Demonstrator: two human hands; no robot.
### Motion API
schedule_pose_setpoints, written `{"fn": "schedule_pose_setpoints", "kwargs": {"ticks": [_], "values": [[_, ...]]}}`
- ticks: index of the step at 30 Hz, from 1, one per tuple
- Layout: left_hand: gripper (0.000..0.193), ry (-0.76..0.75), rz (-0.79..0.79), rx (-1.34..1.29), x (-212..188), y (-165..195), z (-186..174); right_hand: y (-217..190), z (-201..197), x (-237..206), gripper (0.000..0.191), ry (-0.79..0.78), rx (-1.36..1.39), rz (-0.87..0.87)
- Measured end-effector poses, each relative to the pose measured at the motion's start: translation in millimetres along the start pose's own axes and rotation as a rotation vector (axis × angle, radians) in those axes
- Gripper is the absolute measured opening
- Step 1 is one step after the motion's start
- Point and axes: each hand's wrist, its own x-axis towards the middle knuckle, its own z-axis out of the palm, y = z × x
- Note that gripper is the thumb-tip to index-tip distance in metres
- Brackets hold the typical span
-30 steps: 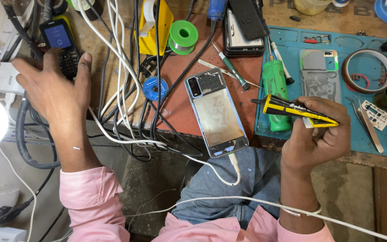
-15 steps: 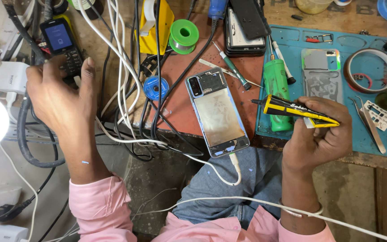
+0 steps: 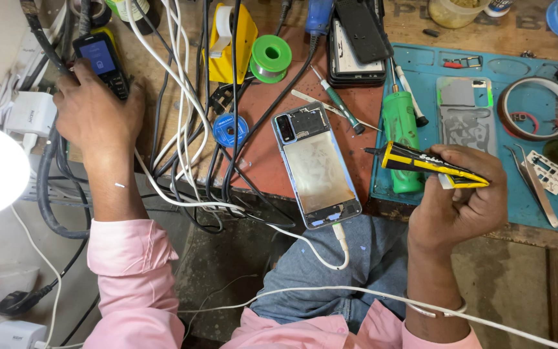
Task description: The person squeezes adhesive from a yellow tube onto the frame of a disassembled smartphone, works it along the edges, then presses the back cover onto the phone and powers the phone on while it remains connected to a charging cable.
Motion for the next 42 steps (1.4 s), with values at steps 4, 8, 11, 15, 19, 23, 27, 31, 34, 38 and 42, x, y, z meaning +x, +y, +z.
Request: {"fn": "schedule_pose_setpoints", "kwargs": {"ticks": [4,8,11,15,19,23,27,31,34,38,42], "values": [[0.093,-0.003,-0.033,-0.073,16,7,0,2,4,10,0.014,-0.057,0.051,-0.053],[0.095,0.092,-0.020,-0.292,20,10,-7,-1,8,18,0.015,-0.026,0.033,-0.025],[0.086,0.224,0.082,-0.499,8,10,-17,-4,11,22,0.016,-0.020,0.018,-0.023],[0.083,0.344,0.269,-0.749,-1,16,-33,0,15,29,0.015,-0.040,0.011,-0.036],[0.087,0.445,0.274,-0.686,-5,35,-46,6,16,32,0.013,-0.043,0.010,-0.049],[0.089,0.546,0.356,-0.521,-7,49,-60,13,17,35,0.015,-0.021,0.037,-0.035],[0.092,0.544,0.362,-0.512,-3,59,-68,22,16,41,0.014,-0.036,0.018,-0.036],[0.094,0.541,0.326,-0.513,12,66,-68,30,18,51,0.011,-0.061,0.027,-0.067],[0.094,0.545,0.312,-0.495,23,68,-63,33,22,62,0.012,-0.066,0.045,-0.062],[0.092,0.542,0.293,-0.491,39,70,-52,34,28,73,0.012,-0.068,0.036,-0.044],[0.086,0.548,0.266,-0.492,54,71,-41,39,33,86,0.009,-0.070,0.026,-0.056]]}}
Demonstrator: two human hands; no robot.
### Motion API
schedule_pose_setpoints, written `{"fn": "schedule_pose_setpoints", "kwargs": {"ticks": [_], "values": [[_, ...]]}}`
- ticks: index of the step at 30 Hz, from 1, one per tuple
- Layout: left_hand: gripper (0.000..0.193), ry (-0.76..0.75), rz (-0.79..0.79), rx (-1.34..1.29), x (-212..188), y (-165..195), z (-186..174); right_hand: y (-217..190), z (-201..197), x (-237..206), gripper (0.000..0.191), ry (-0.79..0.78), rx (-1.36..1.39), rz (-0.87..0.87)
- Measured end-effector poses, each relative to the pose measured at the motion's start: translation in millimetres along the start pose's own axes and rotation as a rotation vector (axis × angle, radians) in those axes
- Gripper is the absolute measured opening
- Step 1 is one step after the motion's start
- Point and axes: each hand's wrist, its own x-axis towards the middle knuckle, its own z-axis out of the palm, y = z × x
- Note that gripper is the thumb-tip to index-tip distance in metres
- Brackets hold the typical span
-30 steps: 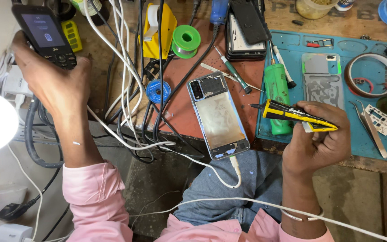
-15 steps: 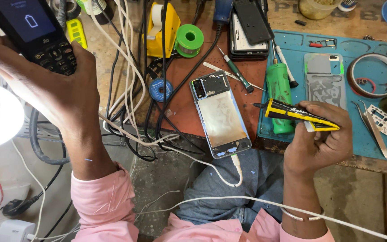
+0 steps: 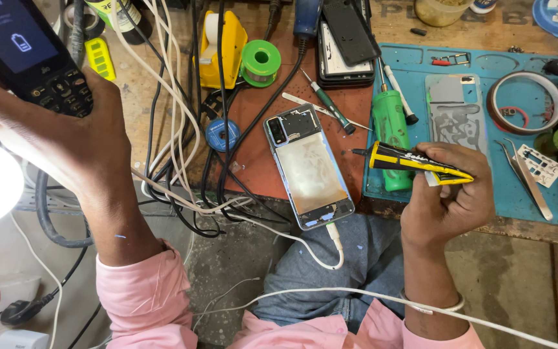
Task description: The person squeezes adhesive from a yellow tube onto the frame of a disassembled smartphone, works it along the edges, then presses the back cover onto the phone and powers the phone on while it remains connected to a charging cable.
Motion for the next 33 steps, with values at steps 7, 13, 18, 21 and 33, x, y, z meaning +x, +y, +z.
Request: {"fn": "schedule_pose_setpoints", "kwargs": {"ticks": [7,13,18,21,33], "values": [[0.076,0.028,0.006,0.091,10,-3,18,14,7,17,0.008,-0.006,0.013,0.002],[0.065,0.042,-0.043,0.123,29,6,29,19,14,33,0.008,0.008,0.004,-0.004],[0.057,0.074,-0.037,0.147,42,18,41,23,19,50,0.007,0.006,-0.003,0.005],[0.056,0.088,-0.023,0.150,48,20,47,24,22,57,0.008,0.005,-0.005,-0.007],[0.059,0.147,0.024,0.262,70,20,74,25,35,85,0.014,0.012,0.032,0.006]]}}
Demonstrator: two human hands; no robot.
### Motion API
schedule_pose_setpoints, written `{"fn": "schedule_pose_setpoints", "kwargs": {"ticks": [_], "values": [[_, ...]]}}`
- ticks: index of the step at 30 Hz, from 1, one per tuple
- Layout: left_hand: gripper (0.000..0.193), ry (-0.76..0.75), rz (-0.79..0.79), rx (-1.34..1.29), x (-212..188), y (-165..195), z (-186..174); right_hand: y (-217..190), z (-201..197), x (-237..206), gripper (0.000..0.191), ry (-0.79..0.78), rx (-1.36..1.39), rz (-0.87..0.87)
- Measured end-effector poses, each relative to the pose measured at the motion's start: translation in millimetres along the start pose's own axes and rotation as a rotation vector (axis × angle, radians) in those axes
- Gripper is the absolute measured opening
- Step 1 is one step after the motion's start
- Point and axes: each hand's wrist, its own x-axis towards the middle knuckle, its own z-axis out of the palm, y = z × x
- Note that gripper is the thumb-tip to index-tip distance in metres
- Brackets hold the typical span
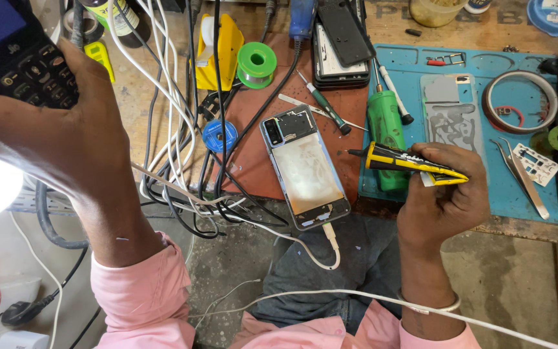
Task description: The person squeezes adhesive from a yellow tube onto the frame of a disassembled smartphone, works it along the edges, then presses the back cover onto the phone and powers the phone on while it remains connected to a charging cable.
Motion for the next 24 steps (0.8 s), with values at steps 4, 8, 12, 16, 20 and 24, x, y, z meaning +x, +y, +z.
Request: {"fn": "schedule_pose_setpoints", "kwargs": {"ticks": [4,8,12,16,20,24], "values": [[0.060,-0.033,-0.075,-0.076,4,2,13,6,3,9,0.009,-0.001,-0.003,0.004],[0.076,-0.053,0.008,-0.092,4,-1,27,14,3,17,0.009,0.009,-0.048,0.021],[0.080,-0.215,-0.102,-0.550,-1,-14,34,17,2,19,0.009,-0.002,-0.017,0.026],[0.078,-0.350,-0.186,-0.533,-5,-32,48,19,1,21,0.008,0.001,-0.014,0.029],[0.078,-0.526,-0.303,-0.154,-11,-44,57,20,3,23,0.008,-0.013,0.023,0.025],[0.086,-0.617,-0.326,0.018,-9,-45,66,21,5,25,0.008,-0.012,0.031,0.030]]}}
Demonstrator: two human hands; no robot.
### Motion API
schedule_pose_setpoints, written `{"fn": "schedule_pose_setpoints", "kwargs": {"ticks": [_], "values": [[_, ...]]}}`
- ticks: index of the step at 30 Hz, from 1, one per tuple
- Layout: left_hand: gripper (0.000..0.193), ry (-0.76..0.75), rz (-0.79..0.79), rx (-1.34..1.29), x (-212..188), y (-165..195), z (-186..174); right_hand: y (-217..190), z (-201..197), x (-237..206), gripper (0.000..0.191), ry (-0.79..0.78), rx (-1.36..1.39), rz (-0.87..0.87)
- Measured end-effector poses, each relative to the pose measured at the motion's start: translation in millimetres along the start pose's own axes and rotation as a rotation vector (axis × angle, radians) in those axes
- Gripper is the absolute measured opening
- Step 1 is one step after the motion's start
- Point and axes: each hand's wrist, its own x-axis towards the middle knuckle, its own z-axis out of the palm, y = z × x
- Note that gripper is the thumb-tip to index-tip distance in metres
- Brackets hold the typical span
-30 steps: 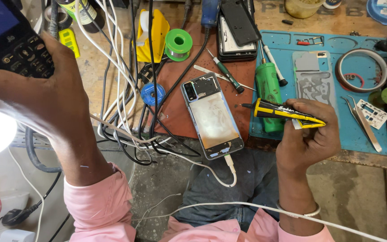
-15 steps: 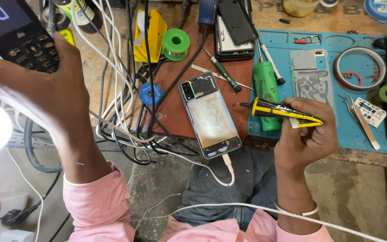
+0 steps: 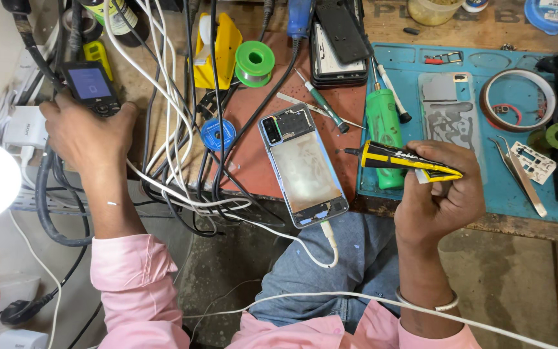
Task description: The person squeezes adhesive from a yellow tube onto the frame of a disassembled smartphone, works it along the edges, then presses the back cover onto the phone and powers the phone on while it remains connected to a charging cable.
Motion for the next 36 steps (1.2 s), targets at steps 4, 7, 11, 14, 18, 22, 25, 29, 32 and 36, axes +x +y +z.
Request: {"fn": "schedule_pose_setpoints", "kwargs": {"ticks": [4,7,11,14,18,22,25,29,32,36], "values": [[0.086,-0.066,-0.069,0.091,5,4,3,2,2,0,0.010,-0.016,-0.022,-0.006],[0.090,-0.084,-0.057,0.129,10,5,4,4,3,0,0.011,-0.022,-0.023,-0.014],[0.086,-0.136,-0.063,0.163,6,1,7,3,4,-3,0.012,-0.020,-0.060,-0.007],[0.082,-0.158,-0.071,0.164,3,0,5,1,6,-1,0.012,0.039,0.048,0.036],[0.081,-0.125,-0.067,0.110,-1,8,-10,-6,8,2,0.022,0.086,0.200,0.090],[0.068,0.118,0.195,-0.028,-25,28,-43,-15,10,1,0.024,0.056,0.224,0.097],[0.034,0.086,0.332,-0.464,-58,67,-62,-20,14,-4,0.017,0.047,0.285,0.164],[0.058,-0.072,0.469,-0.730,-127,122,-90,-32,20,-12,0.005,0.000,0.354,0.243],[0.078,-0.392,0.471,-1.014,-152,149,-94,-44,20,-15,0.014,-0.078,0.516,0.268],[0.076,-0.570,0.476,-1.241,-167,169,-92,-64,15,-23,0.018,-0.216,0.622,0.379]]}}
